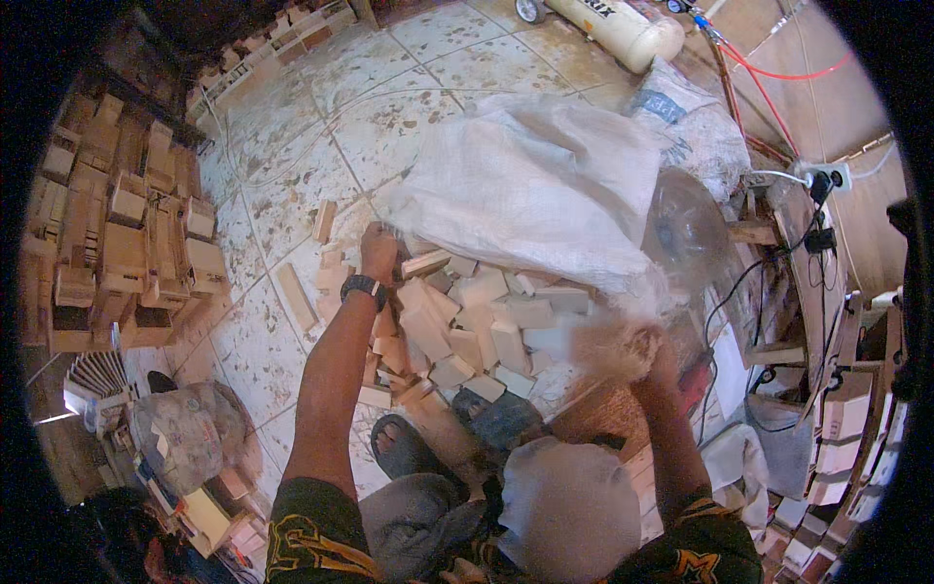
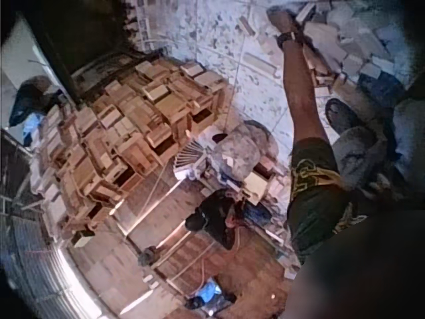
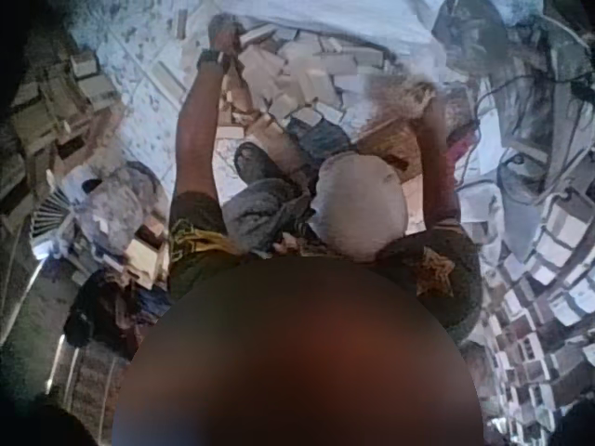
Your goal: The person sits on the floor and sorts small rectangular wood pieces by hand, moving them from a pile into a white sack. The person repeatedly picks up pieces, places them into the sack, and adjusts the sack to make room.
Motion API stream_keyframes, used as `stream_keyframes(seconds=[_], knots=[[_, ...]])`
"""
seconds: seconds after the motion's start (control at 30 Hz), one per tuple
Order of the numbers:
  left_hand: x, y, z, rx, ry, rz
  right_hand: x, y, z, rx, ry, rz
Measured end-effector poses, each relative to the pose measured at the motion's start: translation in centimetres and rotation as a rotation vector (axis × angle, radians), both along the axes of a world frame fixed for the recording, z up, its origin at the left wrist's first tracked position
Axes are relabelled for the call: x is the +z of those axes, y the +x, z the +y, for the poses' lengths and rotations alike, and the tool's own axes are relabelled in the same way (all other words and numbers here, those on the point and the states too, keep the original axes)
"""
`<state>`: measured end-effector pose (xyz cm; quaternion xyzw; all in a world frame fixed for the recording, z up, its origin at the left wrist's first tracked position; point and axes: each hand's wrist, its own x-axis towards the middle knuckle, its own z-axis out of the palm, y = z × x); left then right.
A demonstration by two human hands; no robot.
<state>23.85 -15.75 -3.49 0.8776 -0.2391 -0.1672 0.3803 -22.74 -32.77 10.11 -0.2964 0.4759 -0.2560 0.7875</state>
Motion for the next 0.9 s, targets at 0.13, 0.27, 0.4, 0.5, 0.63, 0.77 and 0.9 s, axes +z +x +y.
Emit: stream_keyframes(seconds=[0.13,0.27,0.4,0.5,0.63,0.77,0.9], knots=[[5.9,2.9,-2.3,-0.279,0.382,-0.777,5.2,0.8,-4.7,-0.023,-0.160,-0.309],[16.7,7.2,-6.2,-0.297,0.414,-0.843,13.3,0.6,-12.1,-0.070,-0.444,-0.281],[28.0,8.0,-8.7,-0.079,-0.122,-0.464,17.8,-2.1,-15.8,-0.020,-0.704,-0.372],[31.8,6.5,-8.7,-0.139,-0.003,-0.487,16.3,-2.5,-15.1,-0.150,-0.597,-0.429],[28.2,4.8,-8.1,-0.030,0.068,-0.438,12.2,0.1,-14.7,0.015,-0.495,-0.156],[21.9,6.0,-5.8,-0.264,0.256,-0.715,9.5,1.4,-15.7,0.134,-0.705,0.017],[20.5,7.1,-5.3,-0.067,-0.484,0.335,4.9,0.9,-15.5,0.142,-1.573,0.465]])
